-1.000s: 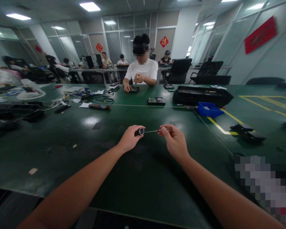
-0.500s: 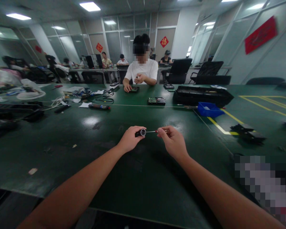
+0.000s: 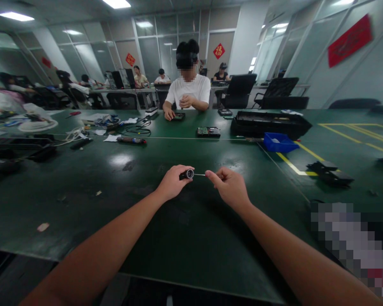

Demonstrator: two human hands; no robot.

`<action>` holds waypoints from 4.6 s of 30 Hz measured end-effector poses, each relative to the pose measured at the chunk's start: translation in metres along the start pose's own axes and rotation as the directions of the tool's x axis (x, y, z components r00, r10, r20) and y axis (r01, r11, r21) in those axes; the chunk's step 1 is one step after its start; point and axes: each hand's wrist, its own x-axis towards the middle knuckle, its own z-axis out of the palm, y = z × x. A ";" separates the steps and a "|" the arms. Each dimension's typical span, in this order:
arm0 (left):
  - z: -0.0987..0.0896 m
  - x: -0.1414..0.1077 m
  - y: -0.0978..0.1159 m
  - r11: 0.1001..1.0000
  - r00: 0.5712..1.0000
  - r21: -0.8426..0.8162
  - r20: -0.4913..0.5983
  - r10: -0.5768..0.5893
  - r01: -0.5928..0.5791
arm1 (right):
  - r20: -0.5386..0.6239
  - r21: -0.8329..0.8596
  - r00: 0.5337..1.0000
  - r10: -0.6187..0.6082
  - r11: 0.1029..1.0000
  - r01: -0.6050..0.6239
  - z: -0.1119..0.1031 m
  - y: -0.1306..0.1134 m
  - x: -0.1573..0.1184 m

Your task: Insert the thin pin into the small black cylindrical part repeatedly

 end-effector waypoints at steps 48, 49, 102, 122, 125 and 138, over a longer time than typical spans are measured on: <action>-0.006 0.003 0.005 0.992 0.994 0.074 0.047 0.100 -0.103 | 0.166 0.730 0.945 0.281 0.609 -0.309 0.013 0.022 0.015; -0.006 0.003 0.004 0.992 0.995 0.082 0.052 0.087 -0.091 | 0.135 0.724 0.951 0.276 0.627 -0.285 0.013 0.022 0.015; -0.005 0.001 0.001 0.997 0.994 0.048 0.096 0.058 -0.063 | 0.058 0.430 0.998 -0.009 0.903 -0.017 0.007 0.003 -0.001; -0.004 0.000 0.002 1.000 0.998 -0.029 0.058 0.006 -0.004 | 0.047 0.575 0.995 0.091 0.812 -0.102 0.014 0.005 0.001; -0.003 -0.001 0.003 0.999 0.998 -0.044 0.070 0.010 -0.007 | 0.048 0.625 0.988 0.150 0.766 -0.146 0.019 0.006 0.001; 0.001 0.008 -0.001 0.990 0.990 0.110 0.119 0.070 -0.083 | 0.000 0.741 0.915 0.403 0.615 -0.270 0.017 0.026 0.016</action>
